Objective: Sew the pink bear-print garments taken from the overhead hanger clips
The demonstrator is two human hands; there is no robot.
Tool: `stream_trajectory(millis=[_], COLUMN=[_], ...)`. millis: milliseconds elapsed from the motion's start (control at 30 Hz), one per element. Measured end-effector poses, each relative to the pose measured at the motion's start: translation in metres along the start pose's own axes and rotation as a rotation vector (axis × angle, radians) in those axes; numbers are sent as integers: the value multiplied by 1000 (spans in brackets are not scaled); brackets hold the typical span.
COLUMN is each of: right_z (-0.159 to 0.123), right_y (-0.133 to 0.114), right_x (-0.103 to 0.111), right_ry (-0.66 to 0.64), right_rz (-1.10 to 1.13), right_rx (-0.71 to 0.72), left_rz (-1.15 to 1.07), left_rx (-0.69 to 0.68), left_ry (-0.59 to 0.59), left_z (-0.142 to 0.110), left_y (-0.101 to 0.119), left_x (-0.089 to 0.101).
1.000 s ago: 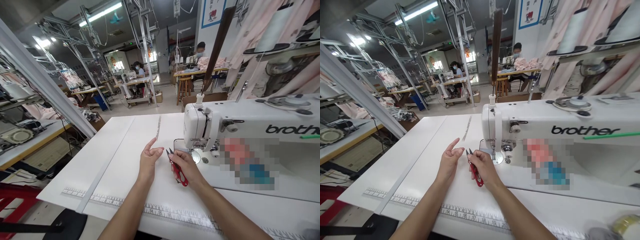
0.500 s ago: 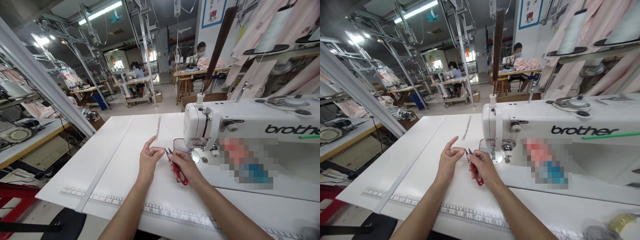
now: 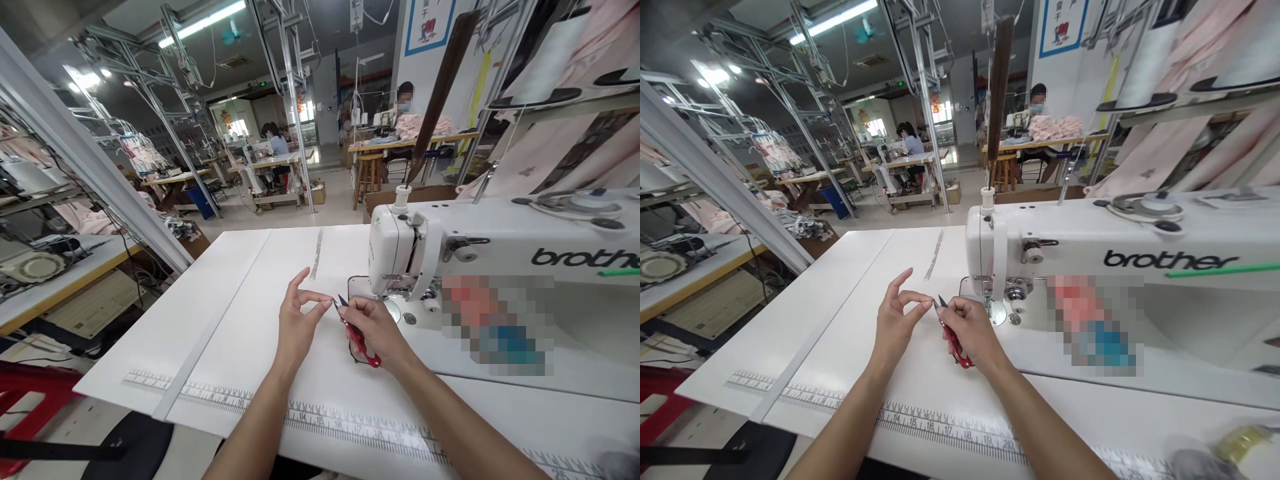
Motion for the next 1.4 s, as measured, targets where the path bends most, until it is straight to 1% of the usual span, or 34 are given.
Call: stream_trajectory(millis=[167, 333, 433, 533, 667, 767, 867, 933, 1033, 1100, 1200, 1400], right_z=[-3, -10, -13, -13, -14, -15, -16, -16, -12, -11, -10, -10], right_y=[-7, -20, -24, -25, -25, -27, -30, -29, -20, -16, -13, -12], right_x=[3, 4, 4, 3, 2, 1, 3, 5, 3, 0, -3, -3], right_ry=[40, 126, 155, 157, 153, 133, 154, 155, 76, 33, 17, 3], right_rz=[-134, -413, -536, -596, -615, -592, -562, -510, -321, -209, -153, -91], right_rx=[77, 225, 303, 360, 403, 406, 402, 353, 200, 127, 93, 63], left_rz=[100, 60, 45, 42, 80, 109, 60, 7, -81, -146, -202, -226], left_rx=[-35, -9, 4, 8, 2, 7, 25, 48, 130, 188, 224, 217], left_ry=[-28, -15, -9, -11, -18, -36, -52, -42, -11, 5, 2, -29], left_z=[-2, -3, -4, -4, -3, -2, 0, 1, 3, 4, 5, 5], left_y=[2, 3, 3, 3, 2, -2, -5, -5, -9, -13, -19, -19], left_x=[-1, -1, -2, -1, 0, 0, 0, 2, 4, 5, 4, 2])
Point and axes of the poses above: each hand's wrist, its own z-axis towards the middle knuckle, its own x-axis out of the back of the hand, y = z × x, the point moved 5 cm from there along z, towards the middle knuckle, and after that the axes turned 2 degrees about -z, right-handed, at the moved point
